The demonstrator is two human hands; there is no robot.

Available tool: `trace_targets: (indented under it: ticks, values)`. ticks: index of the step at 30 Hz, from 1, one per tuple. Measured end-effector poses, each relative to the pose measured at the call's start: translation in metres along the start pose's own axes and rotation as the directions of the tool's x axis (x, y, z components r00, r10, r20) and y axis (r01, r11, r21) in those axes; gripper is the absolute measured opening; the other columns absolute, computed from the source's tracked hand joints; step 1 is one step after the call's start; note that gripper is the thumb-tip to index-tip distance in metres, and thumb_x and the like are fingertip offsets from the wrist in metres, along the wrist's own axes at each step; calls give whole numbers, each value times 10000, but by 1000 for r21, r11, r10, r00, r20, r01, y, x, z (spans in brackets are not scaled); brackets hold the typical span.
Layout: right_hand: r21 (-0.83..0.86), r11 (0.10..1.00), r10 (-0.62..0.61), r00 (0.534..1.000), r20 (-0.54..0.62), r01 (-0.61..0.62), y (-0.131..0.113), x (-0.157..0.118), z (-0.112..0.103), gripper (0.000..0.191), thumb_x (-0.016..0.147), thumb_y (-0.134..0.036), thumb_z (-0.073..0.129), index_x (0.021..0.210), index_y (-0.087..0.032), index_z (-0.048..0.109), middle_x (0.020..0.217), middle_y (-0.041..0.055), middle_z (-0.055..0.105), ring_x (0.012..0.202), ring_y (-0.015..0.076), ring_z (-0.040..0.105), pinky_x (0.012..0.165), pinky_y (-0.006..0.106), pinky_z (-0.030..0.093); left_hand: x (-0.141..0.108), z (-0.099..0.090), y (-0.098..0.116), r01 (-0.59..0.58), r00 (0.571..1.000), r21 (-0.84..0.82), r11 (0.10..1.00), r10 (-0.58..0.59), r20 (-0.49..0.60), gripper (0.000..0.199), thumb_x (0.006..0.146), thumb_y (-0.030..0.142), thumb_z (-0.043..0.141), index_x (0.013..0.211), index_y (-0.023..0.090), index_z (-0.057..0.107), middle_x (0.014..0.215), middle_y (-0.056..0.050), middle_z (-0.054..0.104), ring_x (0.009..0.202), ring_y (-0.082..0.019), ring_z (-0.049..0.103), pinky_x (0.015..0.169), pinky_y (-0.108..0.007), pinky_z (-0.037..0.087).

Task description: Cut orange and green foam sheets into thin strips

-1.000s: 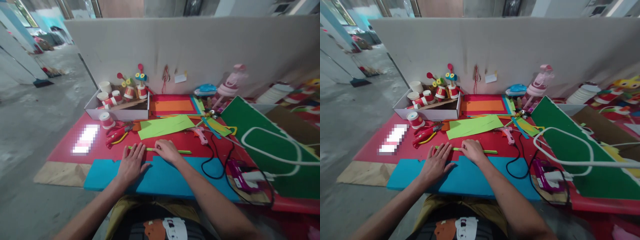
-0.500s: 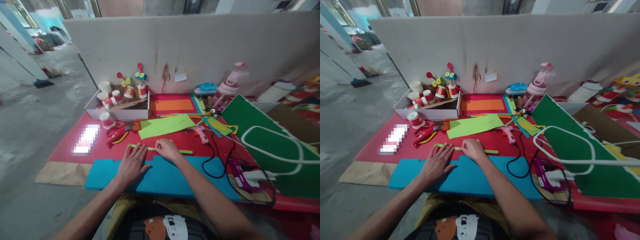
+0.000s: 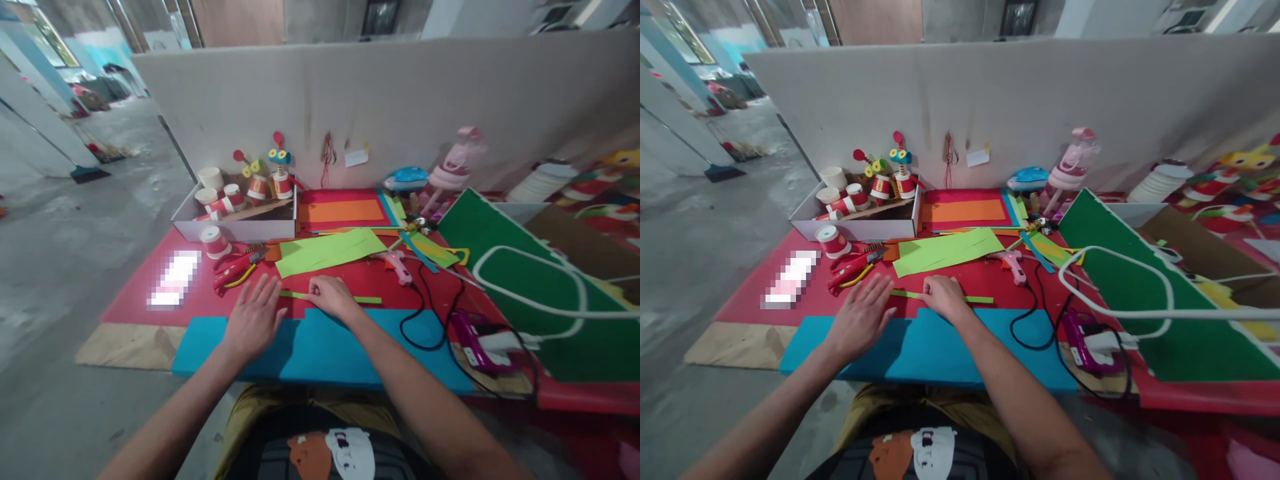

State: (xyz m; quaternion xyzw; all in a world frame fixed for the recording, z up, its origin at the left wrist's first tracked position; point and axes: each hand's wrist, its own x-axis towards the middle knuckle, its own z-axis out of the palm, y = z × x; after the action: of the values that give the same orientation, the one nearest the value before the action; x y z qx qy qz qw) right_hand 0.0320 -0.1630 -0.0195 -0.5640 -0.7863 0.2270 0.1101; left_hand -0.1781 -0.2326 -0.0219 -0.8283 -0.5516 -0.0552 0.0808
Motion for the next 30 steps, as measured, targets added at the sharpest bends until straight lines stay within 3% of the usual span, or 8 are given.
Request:
trace_targets:
  ticks: [3, 6, 10, 12, 14, 15, 19, 30]
  values:
    - [8, 1000, 27, 1000, 16, -27, 2, 0, -6, 199, 844, -355, 745, 787, -198, 637, 804, -14, 698, 745, 145, 594, 694, 265, 332, 4, 12, 10, -109, 992, -63, 992, 113, 58, 546, 1014, 423, 337, 1512, 206, 390, 1558, -57, 411, 1475, -276, 310, 1199, -507, 259]
    - [-8, 999, 51, 998, 28, -51, 14, -5, -16, 146, 850, -319, 741, 883, -209, 651, 821, -17, 715, 782, 158, 624, 753, 288, 374, 3, 24, 7, -104, 990, -81, 991, 111, 86, 556, 1010, 450, 353, 1520, 232, 377, 1567, -38, 393, 1470, -290, 316, 1189, -504, 282]
    - [-214, 969, 71, 972, -223, -120, 17, -24, -16, 201, 969, -222, 539, 1115, -157, 661, 1092, 123, 712, 1050, 250, 621, 890, 384, 425, 0, 28, 2, -88, 992, -89, 992, 95, 78, 545, 1011, 444, 350, 1521, 253, 373, 1569, -33, 385, 1478, -293, 299, 1176, -530, 289]
    - [-265, 964, -96, 957, -272, 22, 6, -36, 0, 352, 1026, -222, 370, 1252, -125, 622, 1251, 158, 662, 1197, 254, 565, 1035, 423, 381, 0, 29, 2, -79, 993, -92, 993, 86, 76, 539, 1011, 436, 348, 1519, 257, 377, 1560, -39, 399, 1478, -293, 299, 1172, -547, 283]
    - [-284, 912, -359, 912, -199, 297, -7, -46, 21, 497, 1040, -361, 339, 1453, -109, 454, 1496, 150, 482, 1410, 258, 379, 1184, 456, 235, 0, 29, 3, -74, 993, -89, 993, 81, 80, 530, 1012, 418, 345, 1511, 248, 392, 1548, -49, 417, 1475, -295, 305, 1173, -562, 264]
    - [-278, 898, -395, 903, -171, 341, -13, -49, 32, 606, 1027, -455, 349, 1508, -86, 365, 1571, 148, 372, 1471, 265, 277, 1212, 459, 191, 0, 30, 3, -74, 993, -87, 993, 81, 83, 526, 1011, 407, 346, 1507, 242, 401, 1544, -53, 421, 1472, -296, 310, 1174, -566, 256]
    - [-241, 929, -303, 951, -57, 281, -9, -55, 49, 786, 993, -612, 279, 1553, -62, 255, 1627, 139, 217, 1517, 277, 154, 1238, 490, 118, 0, 32, 5, -64, 996, -84, 994, 70, 62, 519, 1005, 390, 358, 1507, 268, 402, 1550, -44, 408, 1470, -303, 312, 1177, -576, 228]
    - [-308, 950, -70, 997, -43, 53, 71, -94, 13, 768, 988, -645, 222, 1581, -159, 189, 1634, 84, 179, 1521, 254, 141, 1235, 506, 139, -7, 22, -9, 74, 993, -46, 996, -70, 96, 516, 1000, 403, 349, 1500, 295, 415, 1552, -11, 403, 1471, -344, 289, 1176, -605, 198]
